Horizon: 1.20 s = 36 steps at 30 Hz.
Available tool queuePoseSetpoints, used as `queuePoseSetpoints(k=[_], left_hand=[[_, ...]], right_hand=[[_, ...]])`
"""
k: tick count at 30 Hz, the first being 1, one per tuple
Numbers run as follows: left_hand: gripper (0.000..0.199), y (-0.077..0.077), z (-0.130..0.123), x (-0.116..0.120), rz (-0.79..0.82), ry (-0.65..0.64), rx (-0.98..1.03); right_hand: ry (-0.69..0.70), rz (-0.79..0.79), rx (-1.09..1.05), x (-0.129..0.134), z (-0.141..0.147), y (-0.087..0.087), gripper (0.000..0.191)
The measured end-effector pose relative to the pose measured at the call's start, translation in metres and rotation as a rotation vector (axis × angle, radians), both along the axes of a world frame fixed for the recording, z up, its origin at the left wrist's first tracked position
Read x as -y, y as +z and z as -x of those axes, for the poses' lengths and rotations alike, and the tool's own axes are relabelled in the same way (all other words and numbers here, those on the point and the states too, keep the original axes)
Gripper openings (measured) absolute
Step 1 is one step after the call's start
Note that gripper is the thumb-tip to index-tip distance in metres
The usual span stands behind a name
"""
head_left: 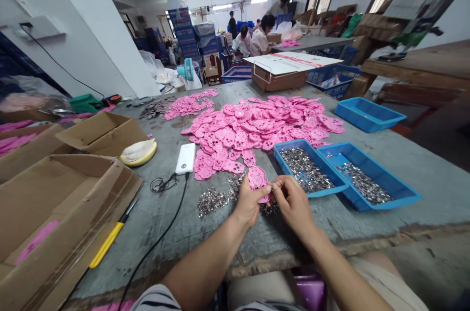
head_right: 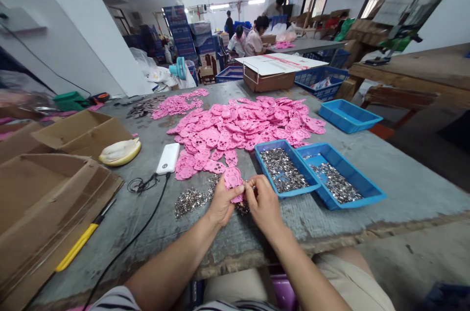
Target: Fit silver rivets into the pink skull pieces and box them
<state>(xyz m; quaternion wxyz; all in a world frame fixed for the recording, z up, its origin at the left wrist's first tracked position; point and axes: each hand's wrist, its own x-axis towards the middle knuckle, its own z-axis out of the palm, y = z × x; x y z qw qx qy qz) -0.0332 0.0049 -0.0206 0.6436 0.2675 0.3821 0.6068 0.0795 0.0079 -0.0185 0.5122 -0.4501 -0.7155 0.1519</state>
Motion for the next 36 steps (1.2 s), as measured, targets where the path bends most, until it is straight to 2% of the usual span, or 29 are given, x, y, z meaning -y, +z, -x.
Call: queuePoseSetpoints(k=[6, 12, 19, 23, 31, 34, 36], left_hand=[[0.058, -0.001, 0.0, -0.001, 0.008, -0.013, 0.016], [0.055, -0.001, -0.001, 0.0, -0.015, 0.088, 0.045], [0.052, -0.001, -0.002, 0.0, -0.023, 0.106, 0.053], [0.05, -0.002, -0.002, 0.0, -0.019, 0.104, 0.04], [0.048, 0.0, -0.002, 0.0, -0.006, 0.167, 0.007], [0.049, 0.001, -0.001, 0.0, 0.009, 0.133, -0.044], [0.051, 0.002, -0.001, 0.0, 0.006, 0.116, -0.061]], right_hand=[[-0.047, -0.011, -0.048, -0.001, 0.004, -0.005, 0.021], [-0.044, 0.031, -0.105, -0.001, 0.008, -0.007, 0.019], [-0.031, -0.014, -0.128, -0.001, 0.009, -0.009, 0.018], [-0.039, -0.066, -0.062, 0.0, 0.008, -0.009, 0.016], [-0.086, -0.249, 0.204, 0.001, 0.006, -0.012, 0.008], [-0.087, -0.194, 0.149, -0.004, 0.002, -0.008, 0.007], [-0.031, -0.112, 0.125, -0.008, -0.001, -0.005, 0.01]])
